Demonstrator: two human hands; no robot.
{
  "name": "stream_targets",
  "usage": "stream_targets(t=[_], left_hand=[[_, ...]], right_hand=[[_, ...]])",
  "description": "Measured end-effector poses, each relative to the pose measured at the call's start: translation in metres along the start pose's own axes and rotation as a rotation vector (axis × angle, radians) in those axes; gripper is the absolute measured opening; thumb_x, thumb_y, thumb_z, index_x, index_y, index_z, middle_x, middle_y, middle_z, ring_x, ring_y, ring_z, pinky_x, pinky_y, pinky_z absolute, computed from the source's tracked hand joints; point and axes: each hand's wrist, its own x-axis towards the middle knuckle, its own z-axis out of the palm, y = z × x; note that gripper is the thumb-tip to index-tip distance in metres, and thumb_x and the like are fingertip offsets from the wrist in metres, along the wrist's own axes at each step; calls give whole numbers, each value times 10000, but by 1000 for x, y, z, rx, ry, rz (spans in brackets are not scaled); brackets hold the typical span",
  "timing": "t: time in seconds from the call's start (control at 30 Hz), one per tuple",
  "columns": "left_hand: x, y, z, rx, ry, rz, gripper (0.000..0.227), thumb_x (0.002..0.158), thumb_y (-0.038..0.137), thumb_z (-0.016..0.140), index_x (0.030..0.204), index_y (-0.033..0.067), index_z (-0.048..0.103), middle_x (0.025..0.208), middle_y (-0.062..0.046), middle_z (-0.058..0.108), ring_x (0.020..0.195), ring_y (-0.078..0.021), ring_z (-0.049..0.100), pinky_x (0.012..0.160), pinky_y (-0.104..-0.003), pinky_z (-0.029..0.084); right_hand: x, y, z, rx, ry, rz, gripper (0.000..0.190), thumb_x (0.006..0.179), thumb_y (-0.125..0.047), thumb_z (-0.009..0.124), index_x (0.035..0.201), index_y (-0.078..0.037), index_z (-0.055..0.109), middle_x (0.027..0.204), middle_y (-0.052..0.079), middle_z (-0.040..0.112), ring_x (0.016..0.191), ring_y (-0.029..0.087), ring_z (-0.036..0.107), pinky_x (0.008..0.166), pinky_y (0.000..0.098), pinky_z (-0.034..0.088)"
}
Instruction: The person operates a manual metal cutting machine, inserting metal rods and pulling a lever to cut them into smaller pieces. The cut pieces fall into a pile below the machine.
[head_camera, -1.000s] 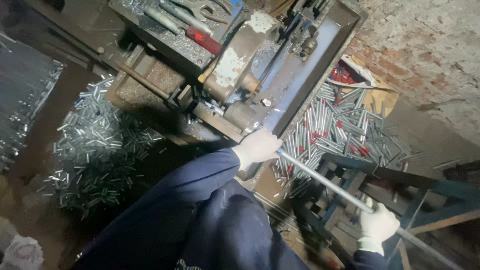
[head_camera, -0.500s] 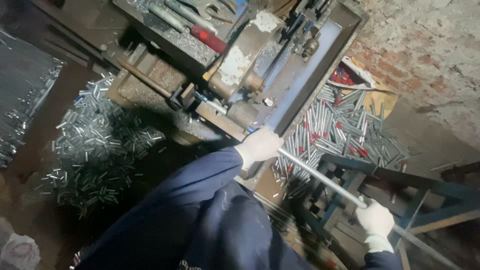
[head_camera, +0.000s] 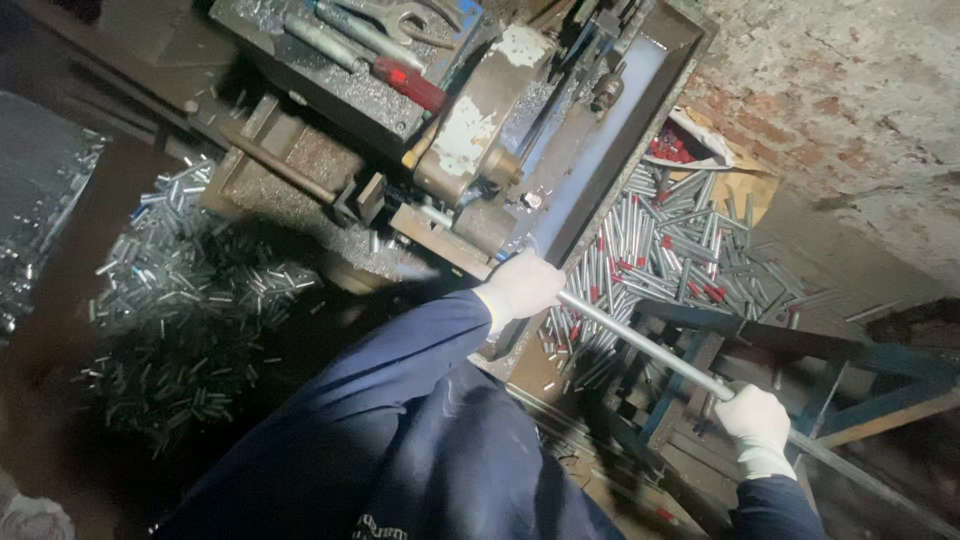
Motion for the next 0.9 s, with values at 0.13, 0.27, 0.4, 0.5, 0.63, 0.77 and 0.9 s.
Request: stream_targets(t=[0.13, 0.27, 0.4, 0.5, 0.63, 0.77, 0.9], left_hand=[[2, 2, 1, -72, -21, -6, 266, 1008, 452, 675, 955, 203, 750, 837, -18, 787, 729, -275, 769, 823, -438, 550], [10, 3, 16, -12, -3, 11, 170, 1012, 366, 652, 956, 215, 710, 832, 15, 776, 719, -249, 760, 811, -416, 494], [13, 2, 21, 1, -13, 12, 85, 994, 267, 643, 965, 220, 708, 829, 22, 778, 721, -239, 761, 824, -411, 480], [12, 1, 13, -10, 16, 22, 177, 1014, 365, 660, 962, 210, 726, 822, 23, 771, 726, -250, 755, 827, -434, 468], [15, -1, 6, -2, -8, 2, 277, 1012, 471, 665, 976, 206, 735, 830, 24, 780, 739, -232, 764, 816, -422, 488], [20, -6, -1, -41, -30, -7, 323, 1013, 527, 650, 960, 218, 727, 832, 27, 773, 738, -244, 758, 809, -431, 502], [22, -6, 2, -72, -11, -8, 255, 1002, 473, 652, 928, 240, 724, 819, 12, 779, 727, -270, 759, 802, -449, 513]], right_hand=[[-6, -3, -4, -26, -12, 7, 431, 862, -384, 629, 1212, -236, 833, 1156, 130, 847, 1095, 353, 800, 965, 409, 623], [7, 7, 12, -21, 51, 25, 494, 835, -388, 625, 1302, -358, 785, 1175, 93, 847, 1113, 328, 796, 976, 406, 615], [26, 19, 38, -54, 110, 5, 523, 814, -424, 624, 1310, -361, 775, 1166, 122, 843, 1097, 347, 802, 948, 418, 623], [22, 16, 26, -2, 105, 15, 545, 783, -379, 626, 1303, -361, 785, 1160, 124, 846, 1110, 347, 794, 979, 404, 608], [19, 12, 14, -22, 68, 17, 556, 793, -398, 625, 1328, -359, 770, 1235, 123, 826, 1161, 343, 779, 999, 416, 601], [27, 12, 16, 43, 138, 0, 509, 830, -413, 592, 1289, -285, 770, 1187, 144, 829, 1119, 381, 775, 953, 433, 605], [8, 10, 26, 108, 489, -165, 501, 991, -620, 593, 798, -159, 634, 829, 155, 737, 874, 413, 716, 721, 490, 560]])
